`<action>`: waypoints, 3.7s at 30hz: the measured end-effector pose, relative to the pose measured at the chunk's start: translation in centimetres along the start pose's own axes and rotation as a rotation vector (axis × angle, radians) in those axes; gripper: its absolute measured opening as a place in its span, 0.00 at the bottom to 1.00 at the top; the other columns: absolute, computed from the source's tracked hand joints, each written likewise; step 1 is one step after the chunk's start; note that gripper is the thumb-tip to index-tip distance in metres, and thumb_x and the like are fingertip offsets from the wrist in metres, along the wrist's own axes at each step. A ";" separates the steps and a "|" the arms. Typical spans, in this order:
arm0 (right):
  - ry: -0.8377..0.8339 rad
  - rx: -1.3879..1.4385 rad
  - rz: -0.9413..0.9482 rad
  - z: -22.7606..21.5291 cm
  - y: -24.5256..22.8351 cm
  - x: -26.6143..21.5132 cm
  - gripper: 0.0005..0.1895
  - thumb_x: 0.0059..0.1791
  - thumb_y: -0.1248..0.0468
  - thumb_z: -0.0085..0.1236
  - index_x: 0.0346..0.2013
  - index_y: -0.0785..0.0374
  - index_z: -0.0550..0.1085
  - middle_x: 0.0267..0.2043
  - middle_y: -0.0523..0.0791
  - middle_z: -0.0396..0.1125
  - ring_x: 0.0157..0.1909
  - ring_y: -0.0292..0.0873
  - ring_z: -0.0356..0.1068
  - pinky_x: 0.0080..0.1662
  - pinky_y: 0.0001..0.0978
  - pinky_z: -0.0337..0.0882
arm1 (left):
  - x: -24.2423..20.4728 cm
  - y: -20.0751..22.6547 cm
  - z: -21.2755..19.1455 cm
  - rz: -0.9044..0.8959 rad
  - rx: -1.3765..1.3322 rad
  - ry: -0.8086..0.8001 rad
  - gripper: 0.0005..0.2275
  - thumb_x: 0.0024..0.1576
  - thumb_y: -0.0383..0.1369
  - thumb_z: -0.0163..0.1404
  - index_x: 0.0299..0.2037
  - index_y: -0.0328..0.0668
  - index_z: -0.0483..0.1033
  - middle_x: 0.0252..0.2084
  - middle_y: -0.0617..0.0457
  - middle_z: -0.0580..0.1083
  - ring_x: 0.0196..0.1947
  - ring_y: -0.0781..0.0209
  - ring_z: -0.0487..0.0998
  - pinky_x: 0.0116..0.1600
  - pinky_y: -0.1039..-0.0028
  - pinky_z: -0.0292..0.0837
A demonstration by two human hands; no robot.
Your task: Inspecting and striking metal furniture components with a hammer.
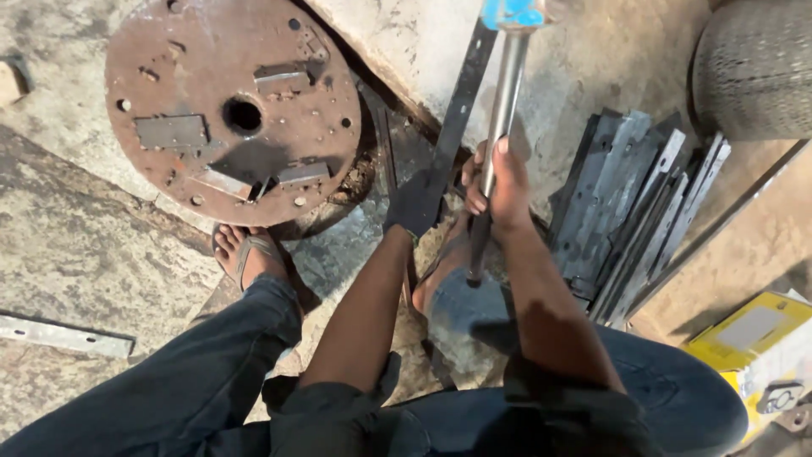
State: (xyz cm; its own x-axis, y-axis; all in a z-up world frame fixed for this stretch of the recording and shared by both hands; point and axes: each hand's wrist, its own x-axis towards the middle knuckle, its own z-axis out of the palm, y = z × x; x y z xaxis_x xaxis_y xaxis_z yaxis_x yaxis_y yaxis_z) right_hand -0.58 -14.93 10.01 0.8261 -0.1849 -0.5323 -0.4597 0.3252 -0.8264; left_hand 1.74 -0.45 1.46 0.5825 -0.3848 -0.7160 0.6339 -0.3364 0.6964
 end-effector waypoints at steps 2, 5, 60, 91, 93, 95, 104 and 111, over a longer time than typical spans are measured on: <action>-0.022 0.017 -0.064 0.2 0.8 0.9 0.25 0.57 0.39 0.43 0.42 0.59 0.65 0.31 0.48 0.67 0.16 0.35 0.55 0.21 0.30 0.58 | -0.3 -0.4 -0.3 0.003 -0.093 0.004 0.26 0.61 0.57 0.39 0.42 0.38 0.76 0.25 0.47 0.77 0.22 0.56 0.80 0.31 0.63 0.74; 0.061 0.059 0.040 -0.6 1.6 2.0 0.26 0.56 0.38 0.42 0.41 0.58 0.64 0.29 0.47 0.66 0.15 0.34 0.54 0.20 0.29 0.58 | -0.4 -0.8 -0.5 0.037 0.015 0.017 0.25 0.61 0.56 0.42 0.39 0.38 0.77 0.24 0.50 0.76 0.21 0.61 0.79 0.29 0.67 0.71; 0.662 -1.059 -0.001 -6.7 1.9 3.2 0.24 0.53 0.46 0.55 0.42 0.67 0.73 0.31 0.55 0.75 0.36 0.56 0.76 0.40 0.49 0.72 | 6.1 -0.5 -0.9 0.374 0.152 0.168 0.32 0.62 0.61 0.37 0.49 0.37 0.77 0.38 0.37 0.78 0.38 0.41 0.79 0.42 0.54 0.72; 0.297 -0.014 -0.060 0.8 1.8 -1.7 0.29 0.54 0.55 0.46 0.68 0.63 0.63 0.61 0.50 0.71 0.58 0.46 0.73 0.59 0.41 0.74 | -4.2 -0.1 -0.2 0.282 0.187 -0.418 0.22 0.59 0.52 0.51 0.45 0.39 0.81 0.33 0.51 0.81 0.29 0.64 0.80 0.37 0.70 0.75; 0.442 -0.650 -0.318 -0.2 5.0 -0.9 0.32 0.52 0.53 0.56 0.66 0.66 0.64 0.59 0.56 0.70 0.58 0.54 0.71 0.58 0.46 0.71 | -2.5 -2.4 1.4 0.309 0.251 -0.450 0.22 0.59 0.51 0.50 0.45 0.38 0.81 0.34 0.49 0.81 0.31 0.62 0.81 0.39 0.69 0.76; 0.560 -1.283 -0.590 -0.3 6.6 0.0 0.36 0.50 0.50 0.67 0.63 0.69 0.64 0.58 0.62 0.69 0.57 0.62 0.68 0.56 0.51 0.69 | -1.2 -3.6 1.4 0.336 0.321 -0.474 0.21 0.59 0.50 0.50 0.46 0.38 0.81 0.35 0.47 0.82 0.32 0.61 0.82 0.40 0.68 0.78; 0.513 -0.921 0.140 0.5 4.1 -1.9 0.30 0.46 0.54 0.59 0.62 0.60 0.68 0.38 0.56 0.75 0.40 0.59 0.79 0.46 0.47 0.74 | -2.4 -5.5 -2.6 0.163 0.000 -0.498 0.22 0.57 0.49 0.53 0.49 0.38 0.81 0.40 0.38 0.80 0.40 0.47 0.80 0.45 0.61 0.78; 0.387 -0.848 -0.243 2.0 2.3 -5.0 0.21 0.50 0.58 0.66 0.54 0.66 0.75 0.38 0.52 0.74 0.38 0.41 0.72 0.42 0.35 0.71 | -3.8 -7.8 -1.1 -0.138 0.712 0.188 0.26 0.53 0.57 0.54 0.49 0.44 0.79 0.48 0.39 0.78 0.52 0.41 0.78 0.54 0.53 0.73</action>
State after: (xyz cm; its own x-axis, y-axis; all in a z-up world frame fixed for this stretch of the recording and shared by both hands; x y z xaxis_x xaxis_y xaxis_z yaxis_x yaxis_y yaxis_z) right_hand -5.09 -11.46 11.15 0.8346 -0.5018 -0.2274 -0.4986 -0.5125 -0.6991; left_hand -4.90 4.58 -1.34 0.6391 -0.1671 -0.7508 0.2621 -0.8704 0.4168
